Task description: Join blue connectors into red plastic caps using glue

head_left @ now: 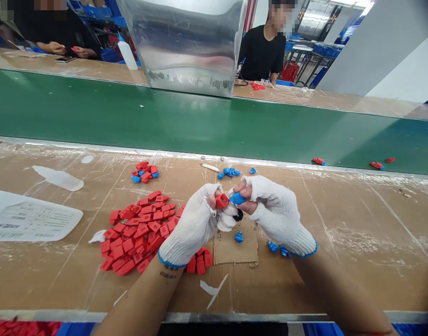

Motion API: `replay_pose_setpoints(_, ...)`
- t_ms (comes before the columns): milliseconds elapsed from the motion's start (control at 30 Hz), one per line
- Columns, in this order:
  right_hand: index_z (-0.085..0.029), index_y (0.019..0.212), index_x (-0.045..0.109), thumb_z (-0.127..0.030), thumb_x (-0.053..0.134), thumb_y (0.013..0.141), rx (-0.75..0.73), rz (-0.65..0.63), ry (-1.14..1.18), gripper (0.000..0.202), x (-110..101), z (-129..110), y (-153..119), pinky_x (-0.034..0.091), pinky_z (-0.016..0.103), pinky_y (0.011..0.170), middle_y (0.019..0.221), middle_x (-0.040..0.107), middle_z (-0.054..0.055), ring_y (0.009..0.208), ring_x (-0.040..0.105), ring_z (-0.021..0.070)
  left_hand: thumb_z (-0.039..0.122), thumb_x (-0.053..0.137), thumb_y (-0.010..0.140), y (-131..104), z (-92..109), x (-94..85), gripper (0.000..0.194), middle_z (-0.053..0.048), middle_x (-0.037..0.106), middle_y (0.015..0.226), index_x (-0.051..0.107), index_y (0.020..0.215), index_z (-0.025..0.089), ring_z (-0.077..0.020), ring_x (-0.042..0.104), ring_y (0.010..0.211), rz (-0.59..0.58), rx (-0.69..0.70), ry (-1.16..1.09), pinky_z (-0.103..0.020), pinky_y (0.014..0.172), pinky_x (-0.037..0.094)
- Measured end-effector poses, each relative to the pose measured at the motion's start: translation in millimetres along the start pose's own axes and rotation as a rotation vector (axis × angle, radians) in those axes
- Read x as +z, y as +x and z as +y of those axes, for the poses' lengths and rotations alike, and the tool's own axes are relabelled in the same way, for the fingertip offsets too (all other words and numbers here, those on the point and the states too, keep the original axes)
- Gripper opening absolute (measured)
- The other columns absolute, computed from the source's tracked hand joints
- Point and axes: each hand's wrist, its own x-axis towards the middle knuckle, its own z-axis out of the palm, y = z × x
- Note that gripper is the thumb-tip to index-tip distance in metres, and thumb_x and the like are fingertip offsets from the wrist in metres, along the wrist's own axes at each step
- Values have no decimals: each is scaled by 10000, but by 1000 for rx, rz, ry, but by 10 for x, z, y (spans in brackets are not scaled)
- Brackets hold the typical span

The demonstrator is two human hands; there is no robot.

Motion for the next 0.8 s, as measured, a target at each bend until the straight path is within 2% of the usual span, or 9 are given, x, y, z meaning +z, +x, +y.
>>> replay_pose_setpoints(100, -257, 991, 776, -103, 767, 905, -42, -16, -36, 177, 15, -9, 8, 668, 379, 855, 1025, 823, 29, 939, 797, 213, 660, 879, 812, 7, -20, -6, 567, 2, 728, 706, 551, 925, 211, -128, 674, 531, -35, -17, 12, -198, 471, 517)
replay_pose_setpoints(200, -253, 929, 748, -80, 736, 902, -106, -57, -106, 176, 34, -43, 36, 659, 345, 771, 934, 801, 17, 842, 774, 193, 668, 872, 814, 1, -48, -28, 567, 7, 701, 710, 562, 924, 207, -127, 656, 546, 15, 14, 72, -216, 496, 525)
replay_pose_setpoints(300, -247, 812, 683, -1, 667, 879, -169, -114, -192, 256, 52, -72, 63, 608, 291, 667, 770, 718, -11, 721, 703, 158, 638, 816, 888, -25, -58, -45, 500, 27, 647, 696, 591, 919, 192, -100, 601, 540, 96, 77, 251, -207, 510, 487)
replay_pose_setpoints(367, -244, 771, 643, 29, 629, 861, -201, -131, -221, 288, 46, -76, 73, 575, 270, 627, 711, 666, -25, 679, 661, 142, 602, 718, 984, -47, -49, -43, 439, 27, 630, 685, 592, 910, 189, -95, 577, 545, 101, 106, 401, -205, 519, 460)
replay_pose_setpoints(433, -245, 787, 635, 23, 622, 857, -218, -124, -215, 278, 21, -75, 78, 579, 270, 631, 719, 666, -26, 680, 659, 141, 625, 589, 1050, -70, -28, -33, 454, 16, 628, 685, 585, 916, 191, -105, 566, 557, 50, 115, 491, -221, 535, 450)
replay_pose_setpoints(567, -252, 829, 645, 2, 659, 853, -200, -128, -165, 256, -34, -94, 85, 632, 312, 717, 792, 722, -10, 784, 731, 174, 736, 403, 1063, -122, 34, -18, 580, -6, 598, 726, 566, 923, 197, -133, 527, 612, -125, 86, 603, -268, 594, 436)
replay_pose_setpoints(700, -252, 793, 637, -17, 672, 864, -189, -165, -122, 248, -40, -124, 98, 631, 327, 692, 761, 721, -10, 761, 732, 185, 661, 347, 1102, -175, 100, -16, 531, 27, 464, 684, 508, 870, 212, -130, 359, 597, -188, 38, 732, -293, 574, 314)
replay_pose_setpoints(800, -240, 791, 643, -14, 673, 889, -184, -242, -39, 248, -85, -111, 99, 630, 321, 723, 793, 744, -3, 773, 734, 174, 612, 341, 1112, -195, 148, 21, 496, 23, 443, 719, 511, 871, 213, -142, 337, 628, -291, 59, 824, -311, 605, 311)
